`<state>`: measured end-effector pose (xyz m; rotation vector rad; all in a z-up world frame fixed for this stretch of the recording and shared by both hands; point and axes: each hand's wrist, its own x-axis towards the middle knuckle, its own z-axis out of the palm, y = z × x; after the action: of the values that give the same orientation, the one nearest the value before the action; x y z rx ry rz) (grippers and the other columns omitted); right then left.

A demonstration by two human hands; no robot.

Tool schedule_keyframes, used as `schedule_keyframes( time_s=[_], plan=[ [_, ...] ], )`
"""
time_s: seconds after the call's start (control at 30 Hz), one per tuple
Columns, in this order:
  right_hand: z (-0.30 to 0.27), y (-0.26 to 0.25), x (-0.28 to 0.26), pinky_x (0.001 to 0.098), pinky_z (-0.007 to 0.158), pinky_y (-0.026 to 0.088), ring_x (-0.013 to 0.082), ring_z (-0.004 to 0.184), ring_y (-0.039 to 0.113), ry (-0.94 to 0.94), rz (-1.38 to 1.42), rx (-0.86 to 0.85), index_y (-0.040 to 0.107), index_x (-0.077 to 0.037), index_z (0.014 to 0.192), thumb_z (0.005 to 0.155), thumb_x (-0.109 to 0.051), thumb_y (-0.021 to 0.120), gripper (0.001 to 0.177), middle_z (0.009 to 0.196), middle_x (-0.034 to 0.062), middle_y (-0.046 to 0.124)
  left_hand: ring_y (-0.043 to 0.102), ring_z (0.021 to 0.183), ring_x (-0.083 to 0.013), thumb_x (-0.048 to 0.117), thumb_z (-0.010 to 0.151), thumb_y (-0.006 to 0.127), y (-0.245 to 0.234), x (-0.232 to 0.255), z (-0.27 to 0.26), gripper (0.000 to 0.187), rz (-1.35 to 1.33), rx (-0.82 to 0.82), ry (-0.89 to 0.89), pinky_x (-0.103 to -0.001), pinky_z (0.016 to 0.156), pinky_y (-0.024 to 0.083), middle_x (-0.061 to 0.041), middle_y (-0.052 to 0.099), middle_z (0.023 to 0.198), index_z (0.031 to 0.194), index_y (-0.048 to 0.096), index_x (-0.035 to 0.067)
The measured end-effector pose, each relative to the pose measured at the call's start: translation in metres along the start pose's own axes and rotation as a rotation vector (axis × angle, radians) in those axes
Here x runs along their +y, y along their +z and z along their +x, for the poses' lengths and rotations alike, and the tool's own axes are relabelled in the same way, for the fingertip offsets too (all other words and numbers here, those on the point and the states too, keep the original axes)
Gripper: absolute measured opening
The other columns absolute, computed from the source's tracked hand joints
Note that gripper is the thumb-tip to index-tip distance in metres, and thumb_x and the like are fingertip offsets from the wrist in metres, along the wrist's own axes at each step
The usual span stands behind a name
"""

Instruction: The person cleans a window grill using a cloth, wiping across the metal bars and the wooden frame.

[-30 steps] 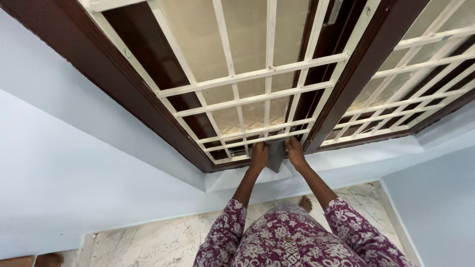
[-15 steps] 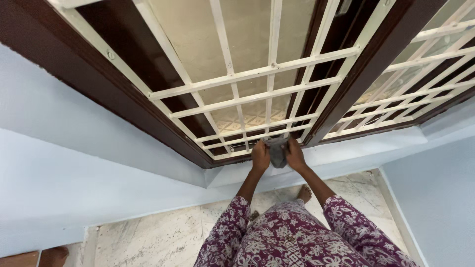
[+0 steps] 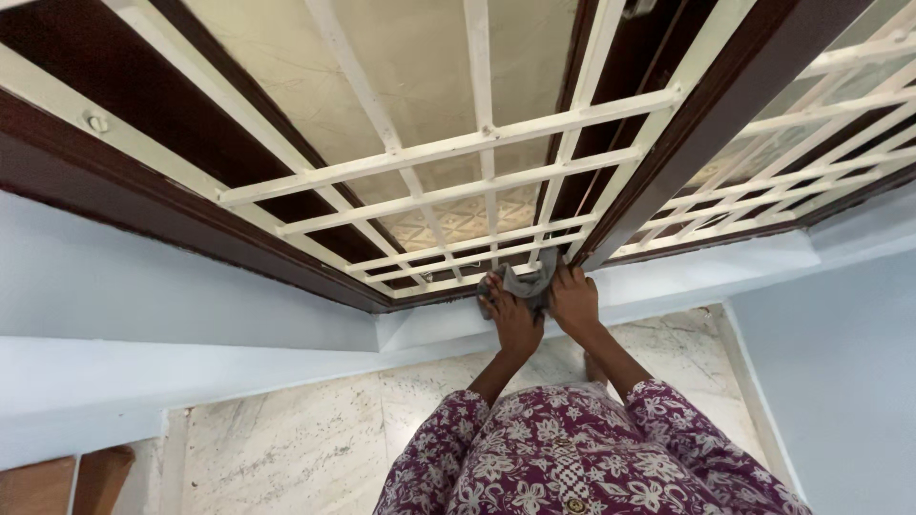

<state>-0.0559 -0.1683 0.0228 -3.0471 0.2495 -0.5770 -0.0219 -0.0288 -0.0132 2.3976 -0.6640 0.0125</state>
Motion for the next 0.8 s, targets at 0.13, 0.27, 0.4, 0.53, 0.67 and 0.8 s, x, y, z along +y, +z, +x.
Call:
schedule_keyframes(
  time_s=[0.13,0.27,0.4,0.53,0.67,0.8],
  plan=[
    [0.01,-0.008,0.043,0.0411,0.087,0.057,0.0286,0.102,0.066,-0.144,0.244,0.028,0.07,-0.003,0.115,0.083,-0.01,0.07,0.032,0.123,0.0106,0.066,-0.002,0.16,-0.0558,0.03,0.093,0.071,0.027,0.006,-0.011,0.074,0.151,-0.118,0.005,-0.073,0.123,0.0,-0.039,0.015,0.161,0.143,0.037,-0.013],
    [-0.023,-0.026,0.081,0.0385,0.08,0.057,0.0321,0.099,0.069,-0.22,0.464,0.204,0.069,-0.003,0.111,0.078,0.001,0.068,0.034,0.121,0.0111,0.069,0.003,0.155,-0.0526,0.022,0.093,0.067,0.053,0.033,-0.026,0.067,0.053,0.055,0.361,-0.071,0.121,0.003,-0.038,0.015,0.162,0.148,0.044,-0.009],
    [-0.056,-0.038,0.131,0.0382,0.069,0.051,0.0287,0.087,0.065,0.182,0.503,0.204,0.072,-0.004,0.102,0.082,-0.005,0.075,0.02,0.1,0.0115,0.065,0.002,0.157,-0.0515,0.02,0.096,0.064,0.068,0.064,-0.017,0.06,0.107,0.034,0.379,-0.07,0.122,0.003,-0.038,0.011,0.165,0.141,0.046,-0.015],
    [-0.051,-0.045,0.195,0.0346,0.066,0.046,0.0252,0.074,0.062,0.375,0.576,0.109,0.075,-0.006,0.112,0.094,-0.005,0.074,0.018,0.091,0.0089,0.064,0.005,0.158,-0.0518,0.023,0.098,0.064,0.092,0.118,0.002,0.041,0.016,-0.064,0.372,-0.068,0.125,0.007,-0.038,0.011,0.167,0.122,0.053,-0.009],
    [-0.034,-0.077,0.223,0.0307,0.065,0.051,0.0271,0.082,0.066,0.299,0.821,0.285,0.063,-0.006,0.136,0.091,0.008,0.065,0.047,0.113,0.0117,0.065,0.007,0.157,-0.0509,0.023,0.097,0.068,0.118,0.167,0.021,0.042,0.027,0.058,0.423,-0.065,0.126,0.009,-0.037,0.012,0.166,0.12,0.052,-0.007],
    [-0.033,-0.079,0.232,0.0406,0.069,0.055,0.0391,0.098,0.069,0.167,0.684,0.174,0.044,-0.002,0.151,0.08,0.006,0.065,0.074,0.145,0.0238,0.055,0.007,0.153,-0.0503,0.025,0.086,0.069,0.128,0.193,0.04,0.077,0.057,0.018,0.275,-0.064,0.12,0.009,-0.036,0.012,0.162,0.146,0.042,-0.015]
  ],
)
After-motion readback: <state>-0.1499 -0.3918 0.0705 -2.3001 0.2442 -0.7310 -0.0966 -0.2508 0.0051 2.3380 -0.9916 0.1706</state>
